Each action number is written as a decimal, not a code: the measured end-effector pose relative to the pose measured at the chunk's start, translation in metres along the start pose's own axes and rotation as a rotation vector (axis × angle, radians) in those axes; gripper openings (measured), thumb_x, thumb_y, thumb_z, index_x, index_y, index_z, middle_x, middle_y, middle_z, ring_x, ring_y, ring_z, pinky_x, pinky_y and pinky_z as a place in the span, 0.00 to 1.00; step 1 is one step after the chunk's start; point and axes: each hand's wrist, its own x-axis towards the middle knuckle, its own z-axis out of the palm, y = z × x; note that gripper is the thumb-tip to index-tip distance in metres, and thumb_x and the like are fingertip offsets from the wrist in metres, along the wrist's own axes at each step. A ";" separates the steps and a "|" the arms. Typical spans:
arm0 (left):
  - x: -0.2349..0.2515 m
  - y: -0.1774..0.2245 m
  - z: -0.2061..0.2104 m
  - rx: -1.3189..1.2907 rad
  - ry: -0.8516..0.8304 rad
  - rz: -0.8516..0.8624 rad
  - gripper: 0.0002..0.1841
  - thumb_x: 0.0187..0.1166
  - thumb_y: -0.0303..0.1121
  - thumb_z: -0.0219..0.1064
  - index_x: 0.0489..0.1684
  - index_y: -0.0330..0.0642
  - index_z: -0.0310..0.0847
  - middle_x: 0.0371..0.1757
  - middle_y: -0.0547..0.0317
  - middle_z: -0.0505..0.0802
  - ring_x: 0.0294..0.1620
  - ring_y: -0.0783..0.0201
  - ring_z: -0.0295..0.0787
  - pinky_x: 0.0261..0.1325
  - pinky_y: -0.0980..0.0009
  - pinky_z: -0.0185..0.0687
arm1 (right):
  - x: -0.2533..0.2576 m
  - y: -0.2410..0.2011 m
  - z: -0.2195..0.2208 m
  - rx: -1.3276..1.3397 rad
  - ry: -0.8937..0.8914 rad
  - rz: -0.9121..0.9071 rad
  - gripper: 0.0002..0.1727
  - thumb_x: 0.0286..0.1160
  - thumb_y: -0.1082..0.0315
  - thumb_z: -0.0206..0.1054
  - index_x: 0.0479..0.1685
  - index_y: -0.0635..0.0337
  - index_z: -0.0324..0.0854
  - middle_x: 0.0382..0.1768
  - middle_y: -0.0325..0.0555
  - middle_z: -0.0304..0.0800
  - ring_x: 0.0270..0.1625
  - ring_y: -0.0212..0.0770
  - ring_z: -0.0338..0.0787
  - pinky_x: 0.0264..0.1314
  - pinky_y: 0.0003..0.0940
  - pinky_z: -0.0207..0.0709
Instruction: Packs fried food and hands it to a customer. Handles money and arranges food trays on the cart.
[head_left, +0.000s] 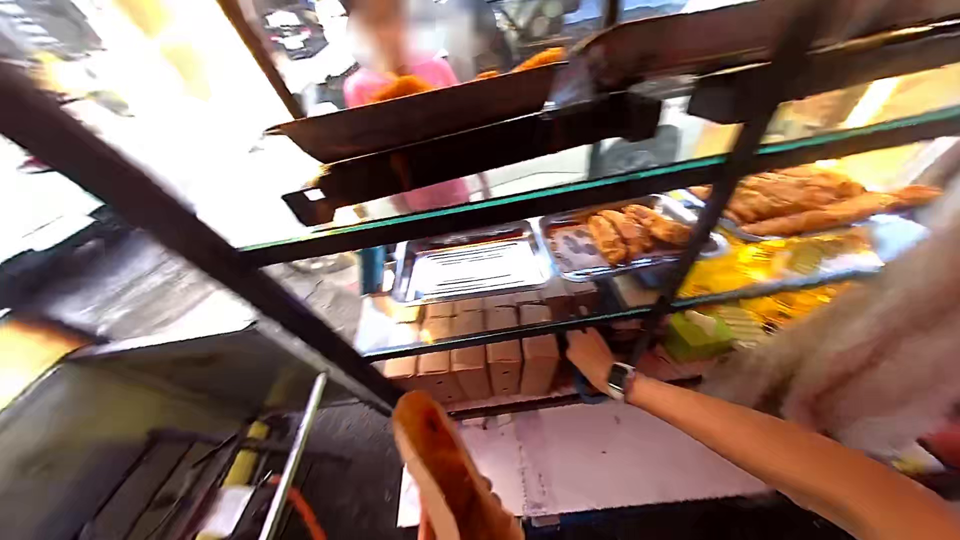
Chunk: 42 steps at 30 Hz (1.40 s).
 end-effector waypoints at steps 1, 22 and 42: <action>-0.002 0.001 -0.006 -0.017 0.001 0.044 0.40 0.59 0.65 0.77 0.67 0.46 0.84 0.55 0.44 0.93 0.53 0.48 0.93 0.53 0.50 0.90 | -0.008 -0.007 -0.003 -0.066 0.022 -0.089 0.17 0.76 0.82 0.60 0.62 0.80 0.82 0.71 0.77 0.78 0.79 0.76 0.73 0.84 0.74 0.57; 0.016 0.170 0.078 0.381 -0.108 0.357 0.30 0.68 0.63 0.72 0.64 0.56 0.87 0.55 0.63 0.97 0.57 0.68 0.94 0.62 0.64 0.90 | -0.125 -0.269 -0.022 1.451 0.879 -0.528 0.14 0.68 0.69 0.80 0.49 0.42 0.87 0.47 0.25 0.91 0.53 0.26 0.90 0.61 0.29 0.87; 0.050 0.173 0.033 0.570 0.165 0.577 0.65 0.57 0.66 0.81 0.91 0.41 0.43 0.69 0.57 0.87 0.60 0.71 0.91 0.61 0.69 0.90 | -0.118 -0.349 -0.036 1.700 1.110 -0.031 0.06 0.74 0.77 0.71 0.41 0.58 0.93 0.49 0.38 0.95 0.55 0.32 0.92 0.62 0.33 0.88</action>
